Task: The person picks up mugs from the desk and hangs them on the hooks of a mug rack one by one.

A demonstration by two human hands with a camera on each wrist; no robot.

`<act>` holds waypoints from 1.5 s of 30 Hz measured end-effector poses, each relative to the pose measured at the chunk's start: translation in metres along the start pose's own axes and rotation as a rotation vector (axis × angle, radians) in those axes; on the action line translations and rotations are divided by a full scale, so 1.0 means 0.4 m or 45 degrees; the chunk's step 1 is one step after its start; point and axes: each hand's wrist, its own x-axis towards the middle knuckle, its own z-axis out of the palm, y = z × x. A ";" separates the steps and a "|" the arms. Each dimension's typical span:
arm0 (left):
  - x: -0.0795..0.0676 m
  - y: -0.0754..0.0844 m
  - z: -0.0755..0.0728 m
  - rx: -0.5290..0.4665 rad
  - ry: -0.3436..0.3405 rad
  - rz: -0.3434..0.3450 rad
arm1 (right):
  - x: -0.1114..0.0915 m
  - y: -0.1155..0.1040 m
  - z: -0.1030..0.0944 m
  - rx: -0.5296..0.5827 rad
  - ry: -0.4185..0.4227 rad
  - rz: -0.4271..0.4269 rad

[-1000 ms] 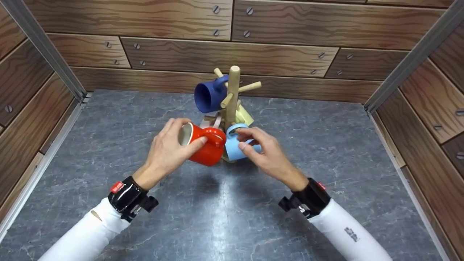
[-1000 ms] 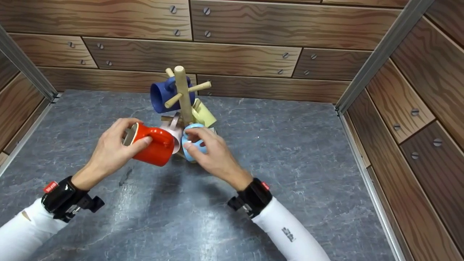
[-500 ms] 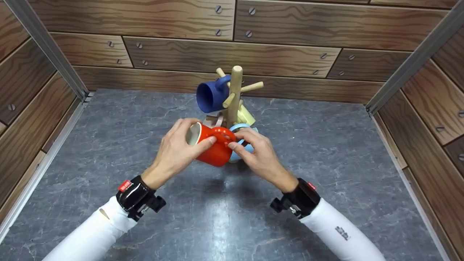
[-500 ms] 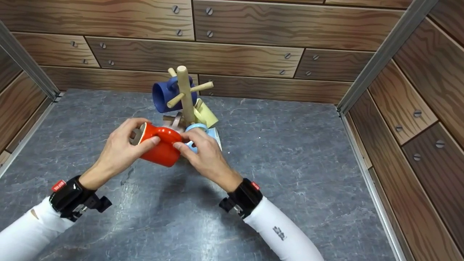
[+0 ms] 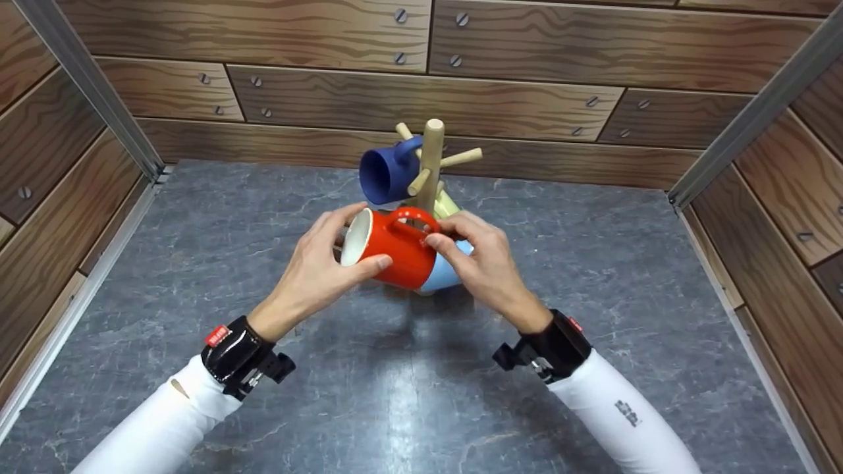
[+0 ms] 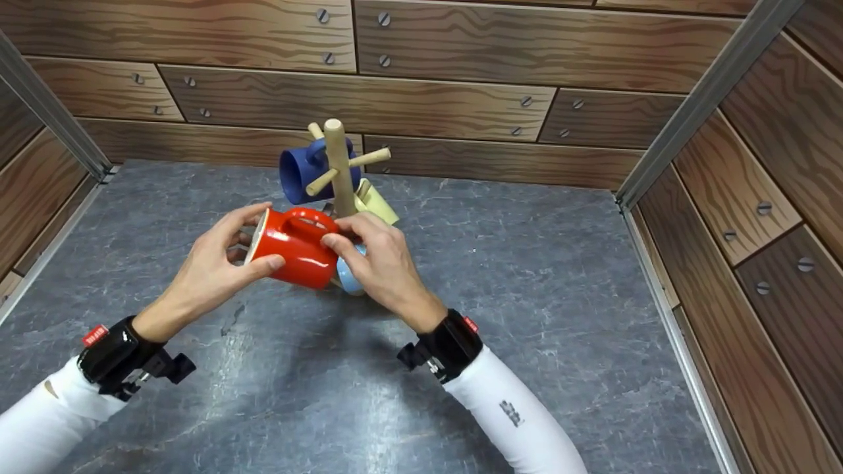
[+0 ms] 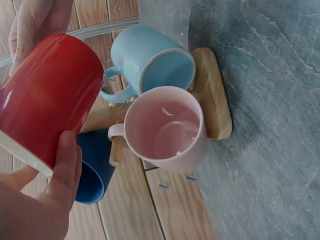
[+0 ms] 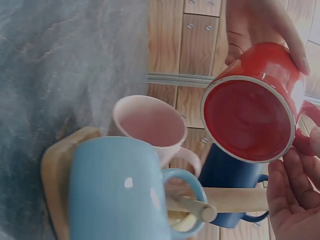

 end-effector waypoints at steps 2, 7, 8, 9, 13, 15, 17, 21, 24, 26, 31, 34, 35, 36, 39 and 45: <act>0.003 0.002 -0.002 -0.027 0.017 0.014 | 0.007 -0.004 -0.003 0.005 0.011 0.004; 0.012 0.007 -0.001 -0.071 0.071 0.021 | 0.021 -0.011 -0.004 0.015 0.039 0.030; 0.014 0.008 0.001 -0.081 0.083 0.021 | 0.023 -0.011 -0.004 0.023 0.043 0.038; 0.017 0.008 0.002 -0.090 0.096 0.020 | 0.025 -0.011 -0.004 0.033 0.045 0.048; 0.028 0.012 0.008 -0.100 0.144 0.009 | 0.035 -0.007 -0.004 0.059 0.062 0.078; 0.033 0.014 0.011 -0.098 0.164 -0.005 | 0.040 -0.005 -0.005 0.064 0.068 0.090; 0.038 0.014 0.013 -0.099 0.179 -0.020 | 0.045 -0.003 -0.005 0.063 0.074 0.102; 0.048 0.011 0.015 -0.090 0.209 -0.032 | 0.052 0.004 -0.003 0.060 0.083 0.131; 0.056 0.009 0.018 -0.075 0.217 -0.038 | 0.055 0.010 0.000 0.057 0.098 0.150; 0.060 0.007 0.020 -0.070 0.216 -0.046 | 0.056 0.014 0.001 0.056 0.108 0.157; 0.067 0.001 0.025 -0.056 0.213 -0.074 | 0.054 0.024 0.004 0.044 0.113 0.170; 0.070 -0.001 0.027 -0.057 0.210 -0.082 | 0.054 0.029 0.005 0.045 0.112 0.177; 0.071 -0.002 0.028 -0.057 0.207 -0.084 | 0.054 0.030 0.005 0.044 0.113 0.179; 0.072 -0.002 0.029 -0.058 0.206 -0.086 | 0.055 0.031 0.004 0.045 0.116 0.179; 0.075 -0.003 0.029 -0.063 0.197 -0.088 | 0.057 0.034 0.004 0.049 0.126 0.186; 0.085 -0.003 0.033 -0.052 0.177 -0.105 | 0.065 0.040 0.005 0.020 0.136 0.192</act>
